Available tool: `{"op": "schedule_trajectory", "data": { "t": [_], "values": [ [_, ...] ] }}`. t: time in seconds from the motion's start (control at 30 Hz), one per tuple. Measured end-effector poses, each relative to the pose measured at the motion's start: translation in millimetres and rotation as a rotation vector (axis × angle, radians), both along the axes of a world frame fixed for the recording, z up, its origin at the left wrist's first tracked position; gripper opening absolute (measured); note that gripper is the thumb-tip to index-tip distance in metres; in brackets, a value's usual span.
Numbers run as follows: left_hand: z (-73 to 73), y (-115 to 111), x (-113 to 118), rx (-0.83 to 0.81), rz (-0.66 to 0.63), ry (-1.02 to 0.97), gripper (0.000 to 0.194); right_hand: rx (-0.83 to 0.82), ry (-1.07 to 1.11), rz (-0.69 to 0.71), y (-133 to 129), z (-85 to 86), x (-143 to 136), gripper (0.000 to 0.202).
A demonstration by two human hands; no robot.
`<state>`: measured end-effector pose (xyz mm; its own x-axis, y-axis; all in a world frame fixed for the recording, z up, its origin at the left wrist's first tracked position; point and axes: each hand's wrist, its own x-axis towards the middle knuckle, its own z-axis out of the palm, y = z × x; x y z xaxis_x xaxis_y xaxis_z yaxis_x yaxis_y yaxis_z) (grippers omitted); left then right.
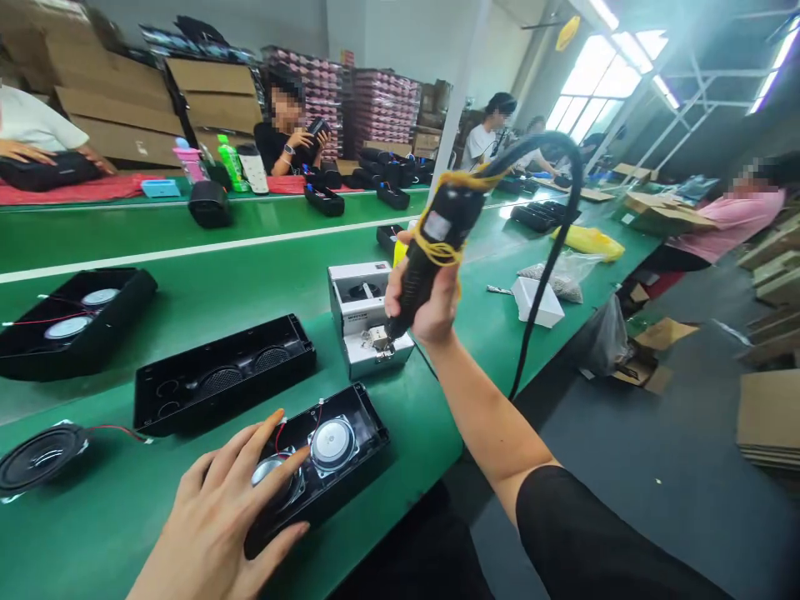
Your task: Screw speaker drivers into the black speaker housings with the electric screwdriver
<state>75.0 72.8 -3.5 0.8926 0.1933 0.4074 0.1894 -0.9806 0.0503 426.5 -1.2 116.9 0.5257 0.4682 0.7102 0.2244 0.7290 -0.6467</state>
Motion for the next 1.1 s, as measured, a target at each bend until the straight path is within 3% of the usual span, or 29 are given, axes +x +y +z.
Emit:
{"op": "schedule_trajectory", "data": {
  "t": [0.2,0.47,0.87,0.97,1.1],
  "values": [
    [1.1,-0.8,1.0,0.007,0.029,0.015,0.056,-0.086,-0.014,-0.015,11.2,-19.5,7.5,0.076],
    [3.5,-2.2,1.8,0.003,0.031,0.028,0.056,-0.094,0.033,-0.023,13.0,-23.2,10.6,0.086],
    [11.9,-6.3,3.0,-0.068,0.047,0.045,0.058,-0.086,-0.004,0.019,-1.8,-28.2,2.4,0.076],
    [14.5,-2.9,5.1,-0.078,0.037,0.074,0.062,-0.106,0.014,0.071,-11.4,-21.3,-7.8,0.072],
    [16.8,2.0,9.7,-0.101,0.003,0.115,0.064,-0.047,0.07,0.133,-23.6,5.1,-33.9,0.069]
  ]
}}
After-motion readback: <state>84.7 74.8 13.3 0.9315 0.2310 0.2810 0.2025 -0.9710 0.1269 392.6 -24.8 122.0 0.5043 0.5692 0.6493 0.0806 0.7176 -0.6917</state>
